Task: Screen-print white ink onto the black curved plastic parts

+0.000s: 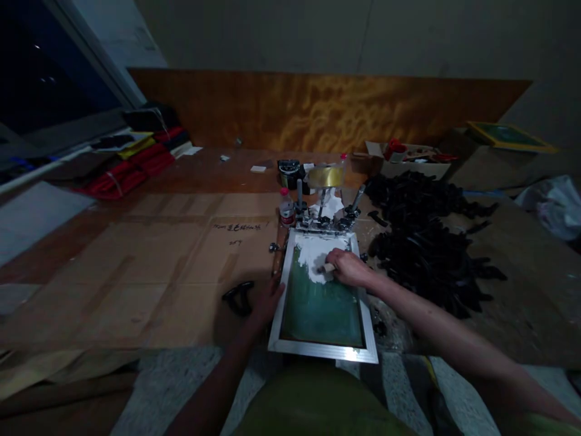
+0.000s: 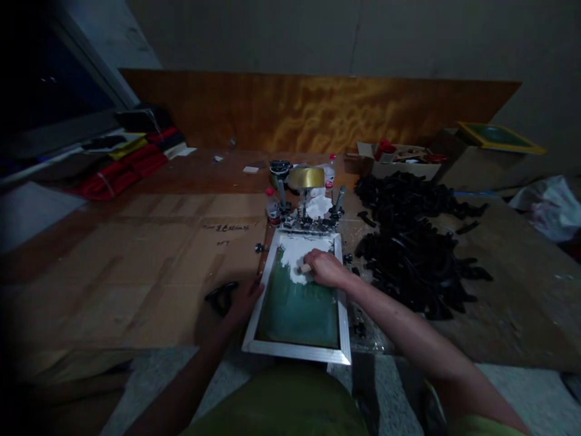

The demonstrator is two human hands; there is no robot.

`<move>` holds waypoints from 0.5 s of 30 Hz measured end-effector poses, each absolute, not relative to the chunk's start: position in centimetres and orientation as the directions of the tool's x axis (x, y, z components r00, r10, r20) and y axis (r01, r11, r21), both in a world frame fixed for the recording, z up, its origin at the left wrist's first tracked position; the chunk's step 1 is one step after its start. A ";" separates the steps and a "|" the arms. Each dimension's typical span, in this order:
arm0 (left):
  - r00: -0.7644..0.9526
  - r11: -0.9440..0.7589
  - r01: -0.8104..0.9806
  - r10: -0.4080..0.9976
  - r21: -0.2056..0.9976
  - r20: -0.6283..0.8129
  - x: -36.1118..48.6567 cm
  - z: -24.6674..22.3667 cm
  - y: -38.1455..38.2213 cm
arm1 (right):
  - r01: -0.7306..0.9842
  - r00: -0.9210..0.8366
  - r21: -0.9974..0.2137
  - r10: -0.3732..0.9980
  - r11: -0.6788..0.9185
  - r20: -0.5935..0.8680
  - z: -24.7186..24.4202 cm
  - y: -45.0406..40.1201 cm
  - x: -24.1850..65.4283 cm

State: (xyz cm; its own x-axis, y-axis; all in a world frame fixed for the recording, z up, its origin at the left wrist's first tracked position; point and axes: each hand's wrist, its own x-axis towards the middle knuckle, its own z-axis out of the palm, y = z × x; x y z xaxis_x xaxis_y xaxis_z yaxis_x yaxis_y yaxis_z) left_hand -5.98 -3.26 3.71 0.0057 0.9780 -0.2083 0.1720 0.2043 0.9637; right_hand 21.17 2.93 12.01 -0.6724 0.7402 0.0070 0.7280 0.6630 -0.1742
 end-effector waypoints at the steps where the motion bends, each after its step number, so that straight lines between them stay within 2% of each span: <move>1: 0.009 0.201 0.179 0.978 0.963 -0.206 -6.0 4.0 -3.3 | 0.759 -0.630 -0.165 0.774 0.630 0.054 11.7 3.1 21.0; 4: 0.026 0.210 0.177 0.976 0.962 -0.218 -6.1 4.6 -3.3 | 0.762 -0.621 -0.105 0.767 0.639 0.161 10.1 2.1 20.8; 9: 0.014 0.214 0.166 0.976 0.963 -0.219 -6.1 5.2 -3.3 | 0.709 -0.683 -0.117 0.719 0.695 0.130 10.7 1.3 21.6; 12: 0.042 0.234 0.205 0.968 0.950 -0.247 -6.6 6.6 -3.3 | 0.805 -0.573 -0.123 0.815 0.580 0.092 13.5 4.7 20.9; 15: 0.037 0.212 0.238 0.973 0.948 -0.226 -7.5 9.0 -3.1 | 0.923 -0.376 -0.072 0.925 0.379 0.049 16.0 8.7 20.9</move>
